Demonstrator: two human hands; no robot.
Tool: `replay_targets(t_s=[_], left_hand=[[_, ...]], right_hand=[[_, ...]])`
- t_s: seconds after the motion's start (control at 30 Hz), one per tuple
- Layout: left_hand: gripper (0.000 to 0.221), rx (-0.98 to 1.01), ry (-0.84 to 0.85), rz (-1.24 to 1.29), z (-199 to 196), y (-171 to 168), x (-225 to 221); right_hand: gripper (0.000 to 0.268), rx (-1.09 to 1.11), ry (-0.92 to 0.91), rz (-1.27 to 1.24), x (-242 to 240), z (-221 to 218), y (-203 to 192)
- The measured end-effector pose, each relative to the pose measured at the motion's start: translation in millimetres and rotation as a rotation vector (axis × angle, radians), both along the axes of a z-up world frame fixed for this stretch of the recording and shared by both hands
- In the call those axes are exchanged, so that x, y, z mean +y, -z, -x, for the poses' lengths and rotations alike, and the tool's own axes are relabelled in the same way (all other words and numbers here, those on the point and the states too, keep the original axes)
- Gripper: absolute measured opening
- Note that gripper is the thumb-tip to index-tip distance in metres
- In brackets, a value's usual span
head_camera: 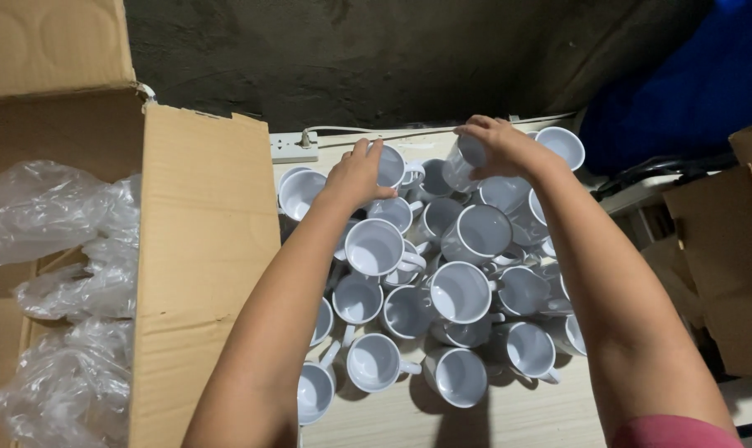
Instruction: Unpacking white ceramic mugs from a cardboard box and arranging them on a table in a workshop.
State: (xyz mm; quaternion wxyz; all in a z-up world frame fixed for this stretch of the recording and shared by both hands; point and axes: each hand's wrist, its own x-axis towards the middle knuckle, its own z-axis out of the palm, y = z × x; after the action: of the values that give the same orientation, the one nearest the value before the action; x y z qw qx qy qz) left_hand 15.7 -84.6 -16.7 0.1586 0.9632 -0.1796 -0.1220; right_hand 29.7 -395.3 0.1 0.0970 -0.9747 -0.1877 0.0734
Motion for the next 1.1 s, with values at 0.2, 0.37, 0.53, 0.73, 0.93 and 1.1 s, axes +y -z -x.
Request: replay_targets(t_s=[0.2, 0.37, 0.53, 0.73, 0.93, 1.1], left_hand=[[0.114, 0.012, -0.005, 0.02, 0, -1, -1], [0.115, 0.025, 0.003, -0.006, -1, -1, -5], [0.116, -0.014, 0.001, 0.023, -5, 8, -2], [0.118, -0.06, -0.141, 0.114, -18, -21, -5], [0.113, -0.145, -0.25, 0.172, -17, -49, -5], [0.111, -0.129, -0.222, 0.118, -9, -33, -9]], right_hand=[[0.104, 0.015, -0.08, 0.026, -12, -4, 17], [0.104, 0.123, 0.035, 0.033, 1, 8, 6], [0.107, 0.113, 0.032, 0.027, -8, 0, 26], [0.111, 0.088, 0.03, -0.014, -14, -3, 39], [0.105, 0.061, 0.089, -0.033, -10, 8, 26], [0.099, 0.021, 0.077, -0.039, -7, 24, 13]])
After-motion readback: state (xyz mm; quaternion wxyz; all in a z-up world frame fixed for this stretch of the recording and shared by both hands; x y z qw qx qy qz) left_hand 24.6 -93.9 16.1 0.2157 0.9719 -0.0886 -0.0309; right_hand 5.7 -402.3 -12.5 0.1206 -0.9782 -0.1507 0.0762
